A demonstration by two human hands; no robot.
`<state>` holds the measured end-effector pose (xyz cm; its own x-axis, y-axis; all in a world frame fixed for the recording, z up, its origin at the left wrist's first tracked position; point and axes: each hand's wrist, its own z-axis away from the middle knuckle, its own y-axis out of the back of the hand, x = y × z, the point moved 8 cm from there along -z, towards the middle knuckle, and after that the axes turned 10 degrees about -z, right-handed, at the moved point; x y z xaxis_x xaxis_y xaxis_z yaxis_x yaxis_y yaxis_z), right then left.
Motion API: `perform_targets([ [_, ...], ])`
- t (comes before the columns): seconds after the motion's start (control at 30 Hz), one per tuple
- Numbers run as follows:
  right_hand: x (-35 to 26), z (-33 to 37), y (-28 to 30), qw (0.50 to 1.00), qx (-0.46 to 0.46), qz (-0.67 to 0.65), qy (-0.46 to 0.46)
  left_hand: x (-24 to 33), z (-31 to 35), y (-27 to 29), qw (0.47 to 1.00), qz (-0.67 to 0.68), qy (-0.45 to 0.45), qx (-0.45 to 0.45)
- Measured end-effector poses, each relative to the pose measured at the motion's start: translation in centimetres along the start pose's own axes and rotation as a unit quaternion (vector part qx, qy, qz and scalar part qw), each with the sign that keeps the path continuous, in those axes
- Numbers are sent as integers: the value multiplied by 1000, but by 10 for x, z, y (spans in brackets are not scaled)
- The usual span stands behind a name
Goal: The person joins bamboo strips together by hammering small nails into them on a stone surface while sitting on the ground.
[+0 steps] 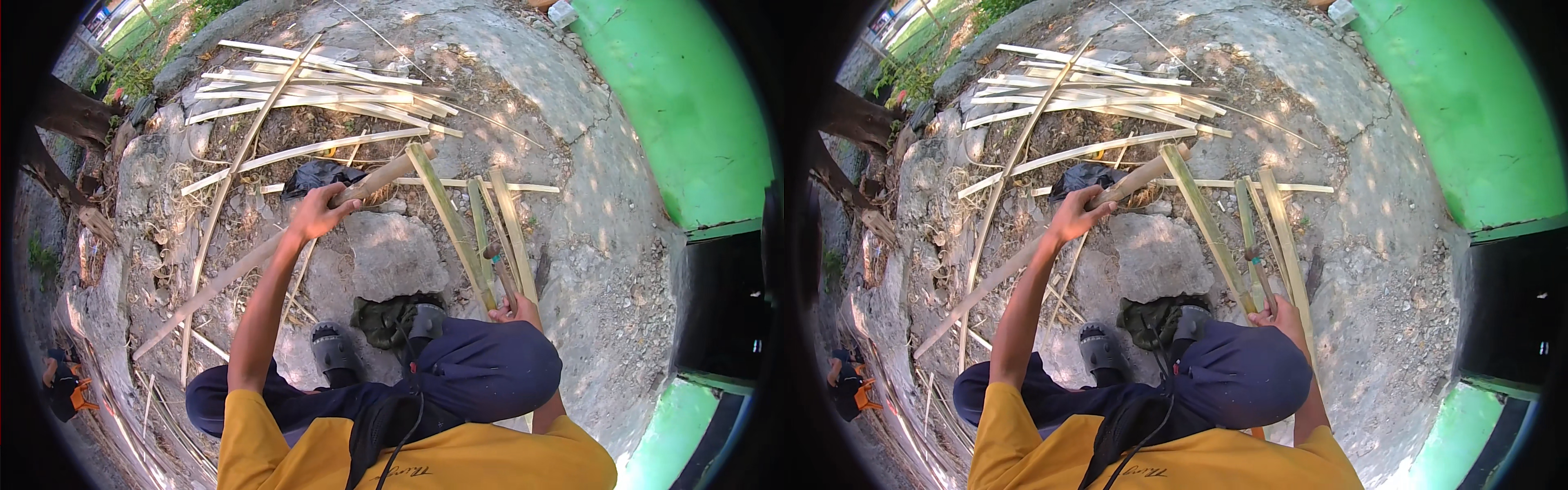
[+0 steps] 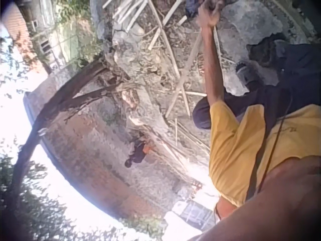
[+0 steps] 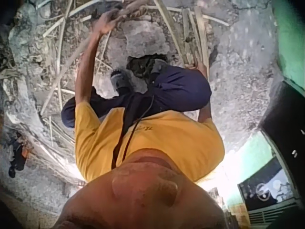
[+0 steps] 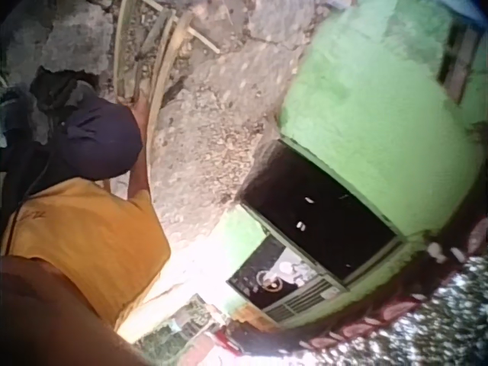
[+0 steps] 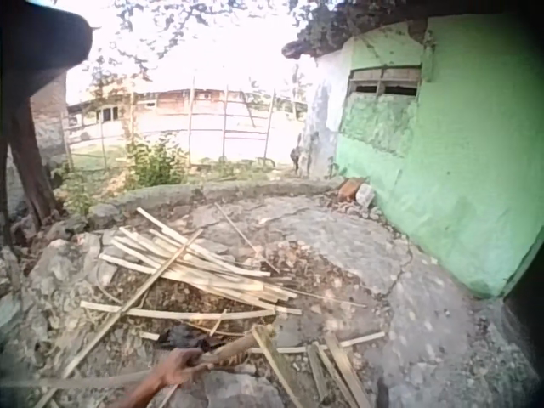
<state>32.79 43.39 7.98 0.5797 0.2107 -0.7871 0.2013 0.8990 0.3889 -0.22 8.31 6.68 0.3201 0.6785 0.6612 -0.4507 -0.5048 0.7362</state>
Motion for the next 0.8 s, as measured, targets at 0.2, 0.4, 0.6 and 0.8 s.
perform_targets([
  [0.2,122,-14,18,998,16,52,-16,-14,2,-74,999,-5,-13,-52],
  [0.4,100,-9,-4,993,27,117,-5,-44,13,-122,997,-49,22,-54],
  [0.6,137,-82,5,951,145,247,117,-68,17,-166,999,-19,33,-22],
  [0.8,112,-134,-9,923,212,258,190,-54,32,-155,995,-21,24,97],
])
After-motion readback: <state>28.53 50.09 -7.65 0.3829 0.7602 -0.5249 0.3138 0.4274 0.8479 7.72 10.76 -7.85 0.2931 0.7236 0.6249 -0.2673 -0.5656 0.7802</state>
